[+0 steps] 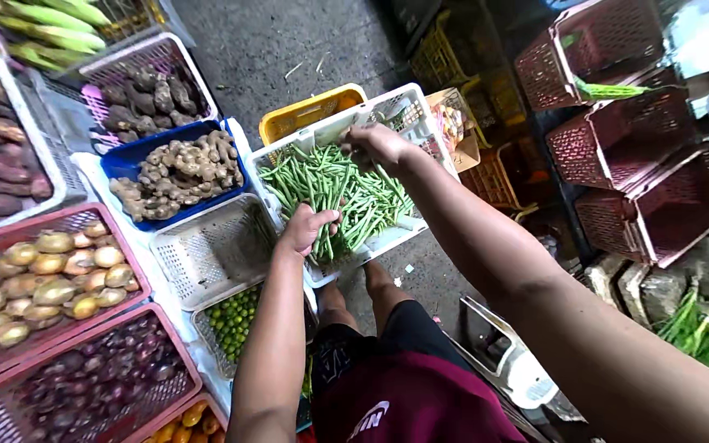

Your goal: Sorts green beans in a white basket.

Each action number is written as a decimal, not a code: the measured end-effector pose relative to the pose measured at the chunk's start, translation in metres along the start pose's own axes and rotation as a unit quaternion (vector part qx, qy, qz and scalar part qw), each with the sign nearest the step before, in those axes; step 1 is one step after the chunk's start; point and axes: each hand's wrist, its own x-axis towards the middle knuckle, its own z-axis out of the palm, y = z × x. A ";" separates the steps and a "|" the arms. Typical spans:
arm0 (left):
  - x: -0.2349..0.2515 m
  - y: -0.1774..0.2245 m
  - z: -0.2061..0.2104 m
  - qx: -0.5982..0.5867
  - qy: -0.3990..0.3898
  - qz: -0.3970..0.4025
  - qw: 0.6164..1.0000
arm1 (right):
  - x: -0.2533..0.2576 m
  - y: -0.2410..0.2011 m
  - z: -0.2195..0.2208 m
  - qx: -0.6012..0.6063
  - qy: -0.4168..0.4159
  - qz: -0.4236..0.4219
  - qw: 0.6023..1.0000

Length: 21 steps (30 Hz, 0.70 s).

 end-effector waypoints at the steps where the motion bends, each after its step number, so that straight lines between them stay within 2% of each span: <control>1: 0.002 -0.001 -0.003 0.017 -0.003 -0.004 1.000 | -0.005 0.002 0.001 -0.069 -0.042 0.008 0.997; 4: 0.006 -0.004 -0.004 0.097 0.007 -0.017 0.995 | -0.015 0.008 0.005 -0.227 -0.132 -0.005 0.965; 8: 0.007 0.001 -0.002 0.127 0.007 -0.023 0.992 | -0.009 0.008 0.002 -0.312 -0.156 -0.072 0.934; 11: 0.001 0.000 -0.010 0.085 0.001 -0.025 0.996 | -0.009 -0.003 -0.012 -0.260 -0.133 -0.116 0.949; 16: -0.016 -0.007 -0.028 -0.038 -0.027 0.014 0.999 | -0.023 -0.031 -0.057 -0.122 -0.041 -0.131 0.983; 19: -0.024 -0.001 -0.026 -0.100 -0.107 0.046 0.988 | -0.027 -0.021 -0.071 -0.085 0.042 -0.154 0.983; 21: -0.019 -0.001 -0.026 -0.106 -0.189 0.064 0.974 | -0.028 -0.005 -0.069 -0.081 0.051 -0.143 0.985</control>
